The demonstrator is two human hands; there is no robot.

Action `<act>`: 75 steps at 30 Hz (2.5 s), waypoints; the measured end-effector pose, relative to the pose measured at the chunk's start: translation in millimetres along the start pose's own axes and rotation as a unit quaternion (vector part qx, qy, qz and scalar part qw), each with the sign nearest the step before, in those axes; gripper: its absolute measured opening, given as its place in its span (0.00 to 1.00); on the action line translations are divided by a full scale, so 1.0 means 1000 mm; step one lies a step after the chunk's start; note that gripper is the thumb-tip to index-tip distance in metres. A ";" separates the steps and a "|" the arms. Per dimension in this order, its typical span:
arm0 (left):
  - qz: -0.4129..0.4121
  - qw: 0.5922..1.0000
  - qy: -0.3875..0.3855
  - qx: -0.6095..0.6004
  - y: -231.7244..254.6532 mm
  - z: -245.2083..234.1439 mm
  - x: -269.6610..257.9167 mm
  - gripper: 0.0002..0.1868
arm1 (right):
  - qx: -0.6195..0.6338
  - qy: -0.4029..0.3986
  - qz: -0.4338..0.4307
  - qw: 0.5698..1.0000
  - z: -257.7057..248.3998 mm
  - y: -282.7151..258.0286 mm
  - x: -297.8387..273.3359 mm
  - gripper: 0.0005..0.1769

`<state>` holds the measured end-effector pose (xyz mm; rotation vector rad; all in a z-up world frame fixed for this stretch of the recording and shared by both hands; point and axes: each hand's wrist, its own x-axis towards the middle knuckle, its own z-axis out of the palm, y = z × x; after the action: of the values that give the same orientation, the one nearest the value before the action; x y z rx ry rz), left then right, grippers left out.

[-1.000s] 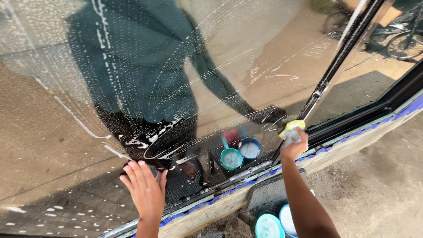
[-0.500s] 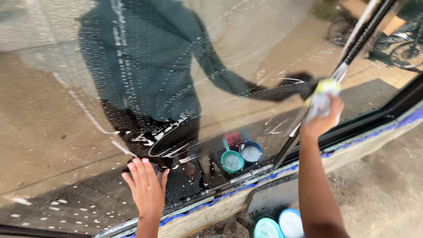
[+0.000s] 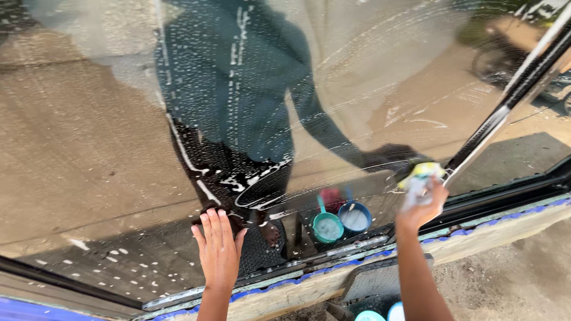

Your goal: The person soaps a sponge in a blue basin and scrubs the exterior of a glass window and its frame with the soapy sponge.

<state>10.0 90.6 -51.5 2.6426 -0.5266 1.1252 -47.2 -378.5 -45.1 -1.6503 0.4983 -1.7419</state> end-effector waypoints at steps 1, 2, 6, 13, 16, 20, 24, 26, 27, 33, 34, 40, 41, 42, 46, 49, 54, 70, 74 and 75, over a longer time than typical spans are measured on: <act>0.000 1.000 0.003 -0.001 -0.003 -0.001 0.000 0.39 | -0.043 -0.024 -0.062 0.997 0.001 -0.022 -0.015 0.17; -0.001 1.000 0.004 -0.002 -0.007 -0.002 -0.001 0.39 | -0.087 -0.049 -0.124 0.987 0.001 -0.049 -0.038 0.18; -0.010 1.000 -0.008 0.002 -0.023 -0.010 -0.003 0.40 | 0.460 -0.074 0.254 0.848 0.044 -0.156 -0.120 0.12; -0.028 1.000 -0.003 0.010 -0.060 -0.027 -0.007 0.41 | 0.083 -0.274 -0.157 0.945 0.046 -0.210 -0.168 0.22; -0.046 0.999 -0.013 0.016 -0.081 -0.037 -0.011 0.41 | 0.442 -0.076 0.342 0.826 0.052 -0.176 -0.149 0.21; -0.084 0.996 -0.019 0.011 -0.110 -0.054 -0.022 0.42 | 0.091 -0.112 -0.024 0.989 0.040 -0.158 -0.131 0.20; -0.091 0.996 -0.023 0.006 -0.129 -0.063 -0.035 0.43 | 0.121 -0.075 -0.018 0.990 0.072 -0.190 -0.165 0.19; -0.098 0.994 -0.037 0.009 -0.135 -0.062 -0.036 0.43 | 0.011 -0.141 -0.132 0.981 0.079 -0.222 -0.196 0.17; -0.100 0.994 -0.045 0.010 -0.138 -0.062 -0.037 0.44 | 0.299 -0.190 0.077 0.932 0.093 -0.242 -0.219 0.17; -0.110 0.992 -0.057 0.007 -0.152 -0.073 -0.047 0.44 | 0.052 -0.360 -0.394 0.844 0.099 -0.289 -0.273 0.14; -0.111 0.992 -0.055 0.004 -0.155 -0.075 -0.048 0.44 | 0.072 -0.406 -0.392 0.822 0.099 -0.280 -0.273 0.12; -0.134 0.990 -0.047 0.005 -0.171 -0.089 -0.067 0.46 | 0.391 -0.412 0.141 0.811 0.084 -0.205 -0.244 0.16; -0.137 0.989 -0.048 0.013 -0.175 -0.092 -0.071 0.46 | 0.395 -0.328 0.190 0.836 0.090 -0.206 -0.239 0.16; -0.142 0.988 -0.051 0.020 -0.177 -0.094 -0.075 0.46 | 0.394 -0.244 0.239 0.853 0.097 -0.211 -0.227 0.16; -0.163 0.985 -0.047 0.014 -0.182 -0.098 -0.082 0.46 | 0.159 -0.199 -0.257 0.932 0.136 -0.278 -0.225 0.18; -0.174 0.984 -0.044 0.016 -0.186 -0.102 -0.081 0.46 | 0.100 -0.221 -0.354 0.903 0.152 -0.321 -0.260 0.14; -0.172 0.984 -0.030 0.030 -0.199 -0.109 -0.072 0.45 | 0.097 -0.492 -0.451 0.738 0.161 -0.321 -0.329 0.15; -0.203 0.979 -0.018 0.016 -0.200 -0.111 -0.074 0.46 | 0.118 -0.409 -0.433 0.795 0.173 -0.341 -0.250 0.11; -0.218 0.976 -0.014 0.019 -0.204 -0.120 -0.078 0.46 | 0.007 -0.531 -0.559 0.637 0.171 -0.320 -0.314 0.13; -0.225 0.974 -0.018 0.020 -0.205 -0.121 -0.079 0.46 | 0.036 -0.520 -0.564 0.641 0.165 -0.313 -0.317 0.14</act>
<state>-36.1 337.4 -39.1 2.6251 0.0950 0.9510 38.0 88.9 -37.9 -2.7336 -1.3995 -0.9562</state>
